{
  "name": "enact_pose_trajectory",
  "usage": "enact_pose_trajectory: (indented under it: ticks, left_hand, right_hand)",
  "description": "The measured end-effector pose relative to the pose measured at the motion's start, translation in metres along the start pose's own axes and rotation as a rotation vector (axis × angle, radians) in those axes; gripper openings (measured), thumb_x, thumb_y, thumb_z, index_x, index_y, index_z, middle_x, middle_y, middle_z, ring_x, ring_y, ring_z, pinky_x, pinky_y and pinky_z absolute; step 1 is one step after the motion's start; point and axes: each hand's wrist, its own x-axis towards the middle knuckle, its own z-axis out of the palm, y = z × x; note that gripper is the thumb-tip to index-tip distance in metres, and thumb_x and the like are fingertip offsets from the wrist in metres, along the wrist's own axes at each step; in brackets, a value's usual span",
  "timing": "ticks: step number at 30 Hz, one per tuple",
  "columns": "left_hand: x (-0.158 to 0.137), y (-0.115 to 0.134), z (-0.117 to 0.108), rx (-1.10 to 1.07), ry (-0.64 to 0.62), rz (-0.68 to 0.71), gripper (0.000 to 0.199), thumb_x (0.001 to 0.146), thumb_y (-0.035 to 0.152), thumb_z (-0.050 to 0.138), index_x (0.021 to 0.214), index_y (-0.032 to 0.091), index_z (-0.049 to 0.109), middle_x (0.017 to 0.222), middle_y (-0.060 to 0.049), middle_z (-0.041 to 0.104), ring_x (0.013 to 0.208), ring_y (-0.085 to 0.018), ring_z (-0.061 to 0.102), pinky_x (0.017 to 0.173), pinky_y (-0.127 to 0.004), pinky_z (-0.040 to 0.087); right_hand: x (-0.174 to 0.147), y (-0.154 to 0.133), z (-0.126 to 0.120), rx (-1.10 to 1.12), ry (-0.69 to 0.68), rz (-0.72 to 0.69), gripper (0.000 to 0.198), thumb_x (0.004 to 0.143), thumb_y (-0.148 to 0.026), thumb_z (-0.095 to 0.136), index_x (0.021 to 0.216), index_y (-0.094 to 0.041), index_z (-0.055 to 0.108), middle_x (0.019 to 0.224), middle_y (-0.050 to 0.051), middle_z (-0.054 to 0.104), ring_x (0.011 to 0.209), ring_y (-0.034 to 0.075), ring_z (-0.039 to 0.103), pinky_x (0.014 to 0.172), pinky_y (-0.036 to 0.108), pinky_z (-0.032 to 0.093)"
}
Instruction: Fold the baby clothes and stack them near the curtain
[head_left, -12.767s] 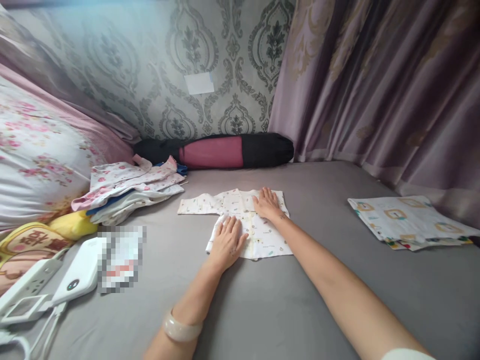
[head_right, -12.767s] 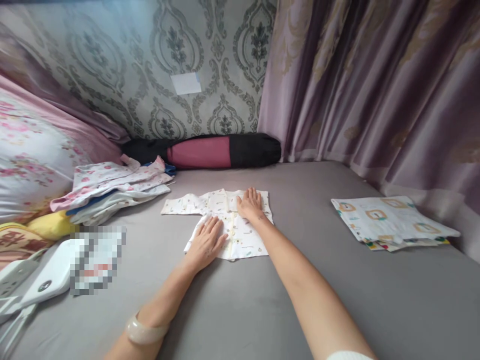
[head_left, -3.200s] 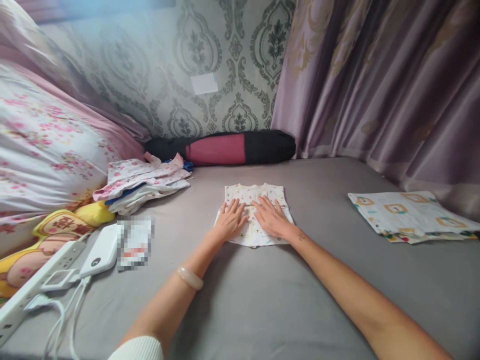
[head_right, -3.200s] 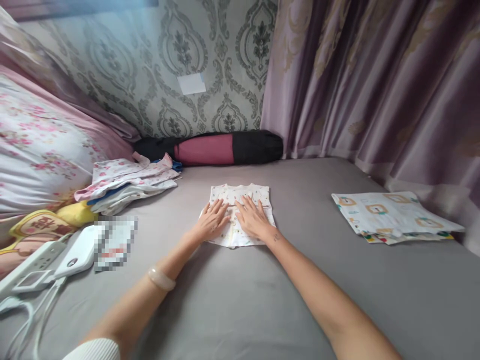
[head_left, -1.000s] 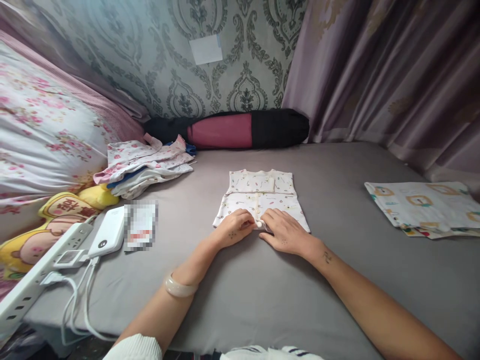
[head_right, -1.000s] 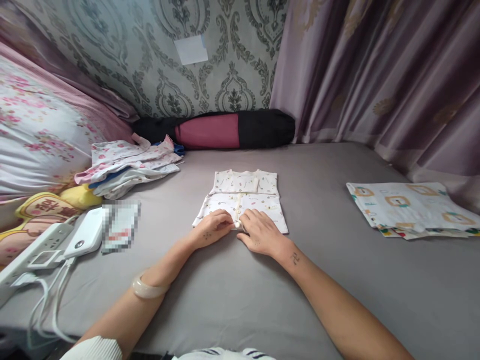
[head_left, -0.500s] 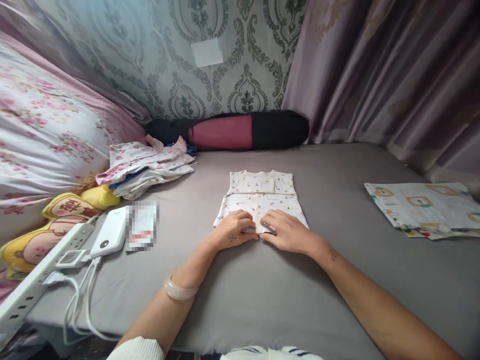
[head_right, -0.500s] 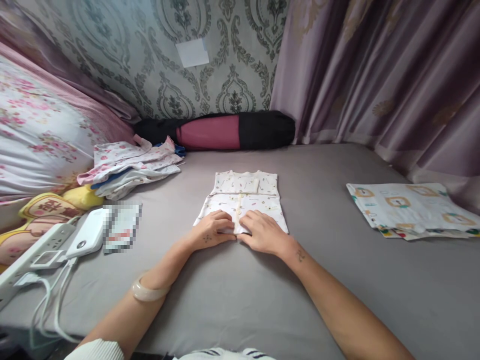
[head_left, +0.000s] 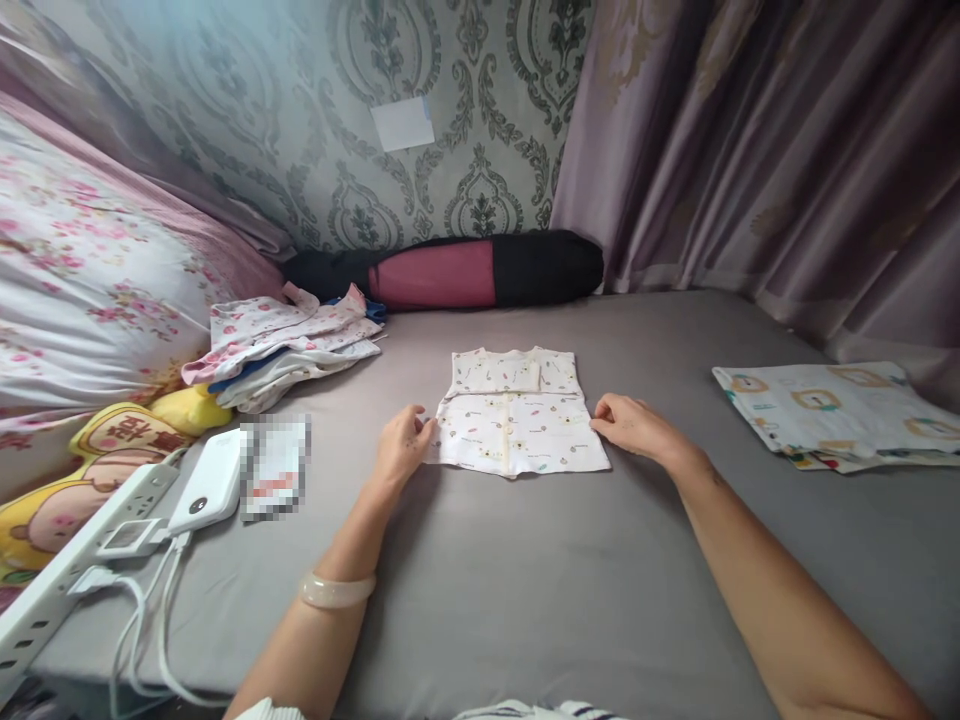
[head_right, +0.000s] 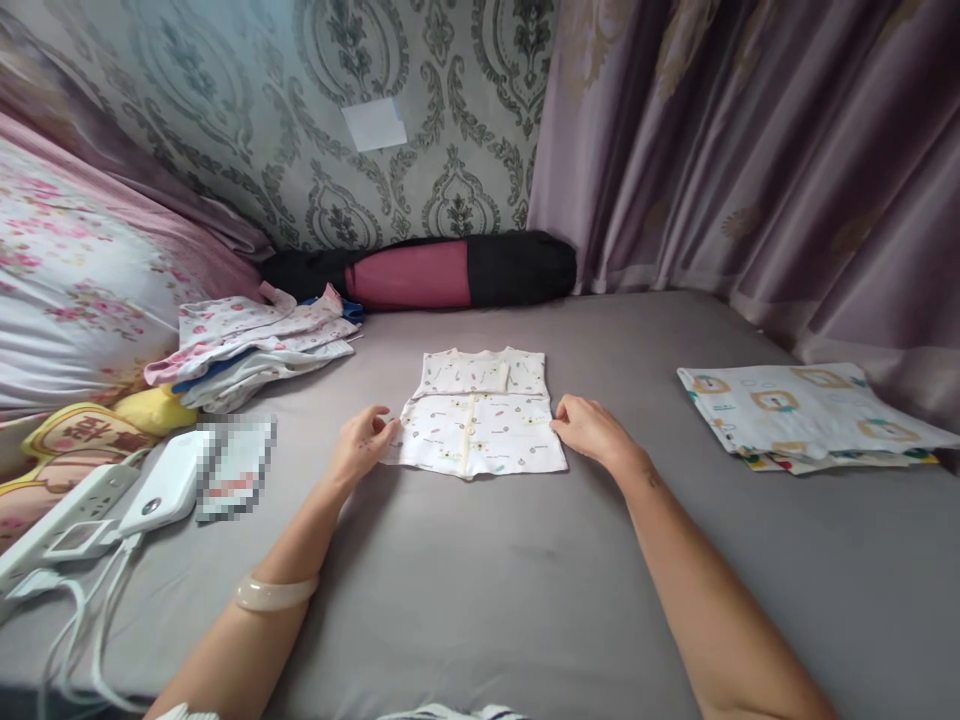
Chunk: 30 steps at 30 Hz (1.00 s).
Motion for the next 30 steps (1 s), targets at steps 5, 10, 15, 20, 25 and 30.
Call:
enact_pose_trajectory:
  ticks: [5,10,15,20,25,30]
  left_hand:
    - [-0.005,0.012,-0.01,-0.097,-0.122,-0.098,0.036,0.079,0.042,0.057,0.105,0.018,0.061,0.067,0.0,0.062,0.066,-0.017,0.058,0.064,-0.027,0.043]
    - [-0.007,0.018,-0.028,-0.332,-0.39,-0.124,0.061,0.076,0.056,0.059,0.124,0.02,0.055,0.063,0.004,0.057,0.057,-0.014,0.053,0.057,-0.024,0.042]
    - [-0.005,0.015,-0.04,-0.51,-0.541,-0.111,0.051,0.079,0.058,0.054,0.109,0.019,0.068,0.079,-0.001,0.063,0.065,-0.013,0.052,0.058,-0.022,0.042]
    - [-0.001,0.003,-0.038,-0.665,-0.585,-0.009,0.042,0.08,0.037,0.053,0.117,0.021,0.065,0.102,-0.005,0.065,0.087,-0.017,0.057,0.073,-0.027,0.047]
    - [0.002,0.005,-0.026,-0.675,-0.534,0.053,0.048,0.072,0.039,0.066,0.115,0.02,0.059,0.097,-0.004,0.064,0.083,-0.017,0.058,0.073,-0.027,0.046]
    - [0.013,0.014,-0.011,-0.611,-0.331,0.108,0.037,0.07,0.047,0.069,0.09,0.017,0.062,0.077,0.001,0.057,0.067,-0.011,0.049,0.062,-0.022,0.04]
  right_hand:
    - [0.0,-0.004,0.004,0.25,-0.21,0.058,0.026,0.078,-0.032,0.059,0.101,-0.02,0.055,0.069,-0.001,0.063,0.056,0.012,0.056,0.05,0.022,0.04]
    - [-0.009,-0.004,-0.011,0.427,-0.463,-0.051,0.034,0.081,-0.041,0.057,0.107,-0.019,0.06,0.068,0.0,0.062,0.061,0.013,0.059,0.051,0.021,0.045]
    - [-0.009,0.009,-0.021,0.422,-0.509,-0.204,0.038,0.075,-0.026,0.052,0.109,-0.02,0.066,0.093,0.003,0.068,0.077,0.015,0.062,0.068,0.024,0.049]
    - [-0.001,0.013,-0.011,0.42,-0.364,-0.278,0.035,0.071,-0.022,0.052,0.102,-0.019,0.067,0.091,0.001,0.067,0.085,0.017,0.061,0.079,0.028,0.046]
    - [0.009,0.008,0.005,0.248,-0.054,-0.348,0.017,0.072,-0.023,0.056,0.084,-0.02,0.067,0.091,0.003,0.061,0.084,0.017,0.056,0.081,0.031,0.045]
    - [0.013,0.001,0.013,0.307,0.188,-0.408,0.018,0.083,-0.037,0.056,0.083,-0.021,0.065,0.109,0.004,0.063,0.101,0.019,0.055,0.093,0.033,0.04]
